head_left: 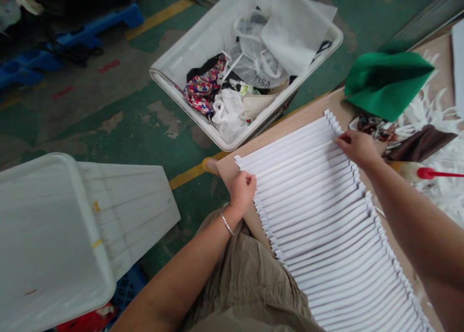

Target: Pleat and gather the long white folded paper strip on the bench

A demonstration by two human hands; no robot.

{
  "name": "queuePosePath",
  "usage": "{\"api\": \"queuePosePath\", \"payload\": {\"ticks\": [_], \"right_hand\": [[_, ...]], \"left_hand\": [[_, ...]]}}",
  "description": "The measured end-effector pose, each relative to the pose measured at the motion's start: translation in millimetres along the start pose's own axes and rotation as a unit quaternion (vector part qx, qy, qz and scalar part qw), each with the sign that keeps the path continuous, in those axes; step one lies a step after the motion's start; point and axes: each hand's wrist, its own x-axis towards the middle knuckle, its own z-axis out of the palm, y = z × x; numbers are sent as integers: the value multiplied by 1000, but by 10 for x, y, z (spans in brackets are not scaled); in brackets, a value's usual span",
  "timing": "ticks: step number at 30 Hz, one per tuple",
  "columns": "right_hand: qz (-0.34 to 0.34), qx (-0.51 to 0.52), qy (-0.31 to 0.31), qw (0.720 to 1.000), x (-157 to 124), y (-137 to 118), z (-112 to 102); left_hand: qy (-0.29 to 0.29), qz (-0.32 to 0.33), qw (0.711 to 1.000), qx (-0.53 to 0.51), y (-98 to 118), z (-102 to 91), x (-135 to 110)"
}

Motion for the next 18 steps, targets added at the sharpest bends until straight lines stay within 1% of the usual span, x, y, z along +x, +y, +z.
{"api": "queuePosePath", "payload": {"ticks": [6, 11, 18], "right_hand": [[-10, -38, 6, 999, 56, 25, 58], [-13, -54, 20, 998, 92, 17, 109], [-7, -94, 4, 996, 97, -61, 89]], "left_hand": [[-12, -15, 1000, 6, 39, -27, 6], [-13, -9, 1000, 17, 41, -28, 17], [-5, -10, 999, 45, 30, -16, 26]]}}
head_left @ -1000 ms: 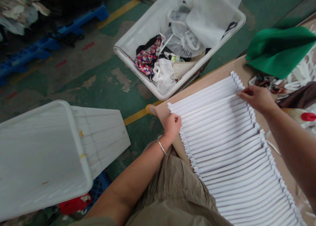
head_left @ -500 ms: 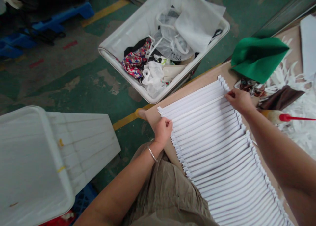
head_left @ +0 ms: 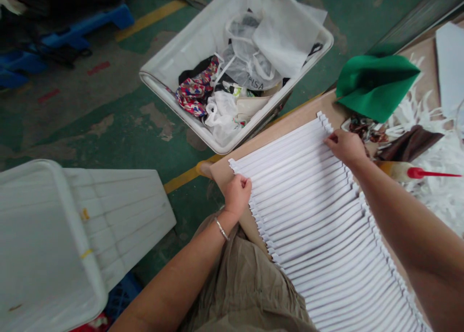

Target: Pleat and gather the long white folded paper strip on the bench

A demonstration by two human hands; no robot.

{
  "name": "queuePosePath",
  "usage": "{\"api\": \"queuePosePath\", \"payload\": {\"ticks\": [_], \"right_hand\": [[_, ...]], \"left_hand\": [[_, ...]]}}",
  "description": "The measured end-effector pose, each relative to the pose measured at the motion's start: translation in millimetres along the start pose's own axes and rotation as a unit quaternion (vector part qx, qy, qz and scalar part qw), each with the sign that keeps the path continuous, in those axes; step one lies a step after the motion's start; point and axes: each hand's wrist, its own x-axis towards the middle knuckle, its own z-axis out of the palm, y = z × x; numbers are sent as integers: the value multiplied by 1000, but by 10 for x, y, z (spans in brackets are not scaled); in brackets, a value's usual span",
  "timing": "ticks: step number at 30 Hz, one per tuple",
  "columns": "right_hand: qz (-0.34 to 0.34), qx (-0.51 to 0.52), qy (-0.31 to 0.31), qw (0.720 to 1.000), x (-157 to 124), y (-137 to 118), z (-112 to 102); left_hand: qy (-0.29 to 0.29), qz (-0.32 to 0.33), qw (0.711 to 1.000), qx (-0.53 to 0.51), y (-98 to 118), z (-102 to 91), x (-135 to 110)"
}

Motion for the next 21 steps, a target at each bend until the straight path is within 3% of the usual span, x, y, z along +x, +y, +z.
{"api": "queuePosePath", "payload": {"ticks": [7, 11, 16, 21], "right_hand": [[64, -23, -21, 997, -81, -190, -124], [95, 22, 17, 995, -156, -177, -228], [235, 74, 144, 958, -137, 235, -303], [229, 89, 186, 951, -49, 654, -302]], "left_hand": [[4, -3, 1000, -7, -18, -61, 6], [7, 10, 1000, -13, -86, -184, 3], [7, 24, 999, -43, -87, -369, -47], [-24, 21, 993, -113, 175, -411, -102]]}}
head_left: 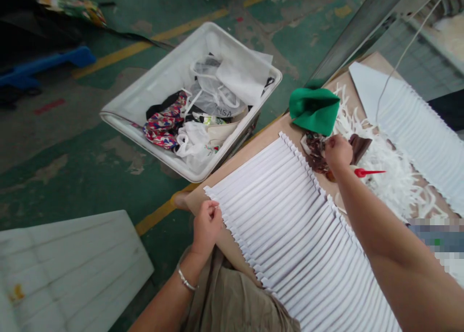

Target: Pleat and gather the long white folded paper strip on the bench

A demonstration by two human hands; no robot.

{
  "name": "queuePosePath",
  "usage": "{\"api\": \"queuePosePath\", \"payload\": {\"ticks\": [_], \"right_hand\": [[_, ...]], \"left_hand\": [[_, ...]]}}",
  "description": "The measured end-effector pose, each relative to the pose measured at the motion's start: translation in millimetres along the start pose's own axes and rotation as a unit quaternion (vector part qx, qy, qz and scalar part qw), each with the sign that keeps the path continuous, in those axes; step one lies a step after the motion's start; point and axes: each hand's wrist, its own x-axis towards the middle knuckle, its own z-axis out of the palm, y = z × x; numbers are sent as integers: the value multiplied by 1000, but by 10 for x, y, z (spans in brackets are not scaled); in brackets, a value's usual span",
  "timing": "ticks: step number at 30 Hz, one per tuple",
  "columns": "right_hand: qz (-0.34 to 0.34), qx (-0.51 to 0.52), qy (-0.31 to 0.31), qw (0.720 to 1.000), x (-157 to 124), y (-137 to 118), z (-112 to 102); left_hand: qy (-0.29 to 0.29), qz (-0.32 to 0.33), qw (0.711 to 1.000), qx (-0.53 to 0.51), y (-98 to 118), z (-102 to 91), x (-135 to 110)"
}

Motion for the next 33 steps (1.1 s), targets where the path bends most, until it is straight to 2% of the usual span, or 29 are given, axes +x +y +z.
{"api": "queuePosePath", "payload": {"ticks": [3, 5, 9, 11, 13, 15, 16, 18, 20, 21, 23, 26, 29, 31, 33], "right_hand": [[-6, 62, 57, 996, 42, 96, -128], [14, 99, 111, 989, 21, 150, -319], [52, 97, 234, 966, -185, 253, -907], [28, 69, 243, 967, -424, 252, -1230], [-24, 41, 182, 982, -766, 172, -1505], [-92, 40, 72, 992, -1160, 13, -1699], [-134, 72, -4, 988, -1351, -82, -1761], [-206, 160, -157, 952, -1658, -254, -1821], [-226, 237, -264, 907, -1804, -343, -1804], [-211, 261, -285, 898, -1806, -344, -1768], [-157, 292, -270, 904, -1680, -271, -1642], [-79, 328, -237, 911, -1320, -93, -1334], [-42, 357, -258, 897, -998, -20, -932], [-38, 364, -267, 892, -864, -58, -651], [-37, 366, -270, 890, -778, -136, -390]], "left_hand": [[-30, 5, 999, -40, 144, 66, 9], [-50, 14, 997, -58, 192, 124, 36], [-82, 37, 993, -79, 305, 289, 106], [-102, 66, 990, -78, 480, 392, 95], [-137, 124, 979, -81, 771, 498, 9], [-196, 203, 952, -118, 1136, 608, -149], [-237, 233, 931, -151, 1318, 662, -241], [-316, 267, 889, -197, 1609, 762, -403], [-376, 236, 868, -221, 1717, 826, -485], [-389, 204, 870, -224, 1687, 832, -487], [-380, 131, 892, -208, 1469, 777, -422], [-309, 64, 938, -142, 913, 536, -242], [-226, 10, 969, -95, 388, 229, -100], [-178, -16, 981, -76, 159, 80, -47], [-137, -30, 988, -70, 35, 12, -8]]}}
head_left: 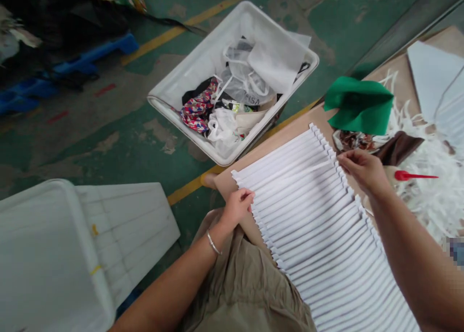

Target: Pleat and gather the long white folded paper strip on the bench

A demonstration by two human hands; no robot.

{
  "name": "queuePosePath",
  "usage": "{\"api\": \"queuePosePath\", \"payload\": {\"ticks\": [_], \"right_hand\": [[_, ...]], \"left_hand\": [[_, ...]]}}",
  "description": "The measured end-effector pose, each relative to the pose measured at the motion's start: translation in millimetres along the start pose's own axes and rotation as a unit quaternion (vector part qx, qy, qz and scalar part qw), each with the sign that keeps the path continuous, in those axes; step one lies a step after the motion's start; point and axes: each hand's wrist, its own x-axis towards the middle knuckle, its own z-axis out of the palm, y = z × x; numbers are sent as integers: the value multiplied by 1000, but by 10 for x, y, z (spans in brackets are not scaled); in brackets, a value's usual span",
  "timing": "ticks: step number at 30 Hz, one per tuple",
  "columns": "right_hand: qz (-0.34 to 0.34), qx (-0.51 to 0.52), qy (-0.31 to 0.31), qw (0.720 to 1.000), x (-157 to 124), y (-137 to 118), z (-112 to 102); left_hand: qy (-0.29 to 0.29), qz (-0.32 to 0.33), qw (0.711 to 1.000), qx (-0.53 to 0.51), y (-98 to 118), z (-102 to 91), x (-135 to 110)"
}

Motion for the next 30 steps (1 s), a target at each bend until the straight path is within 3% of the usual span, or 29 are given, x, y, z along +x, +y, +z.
{"api": "queuePosePath", "payload": {"ticks": [6, 16, 24, 30], "right_hand": [[15, 14, 8, 1000, 426, 165, 339], [-3, -109, 65, 992, 599, 87, 473], [-76, -243, 112, 960, 756, 243, 591], [-73, -282, 119, 949, 812, 282, 658]], "left_hand": [[82, -18, 996, -9, -82, 38, 199], [152, -3, 980, 131, -182, 106, 336], [159, 13, 975, 156, -222, 120, 343], [159, 6, 969, 188, -210, 115, 361]]}}
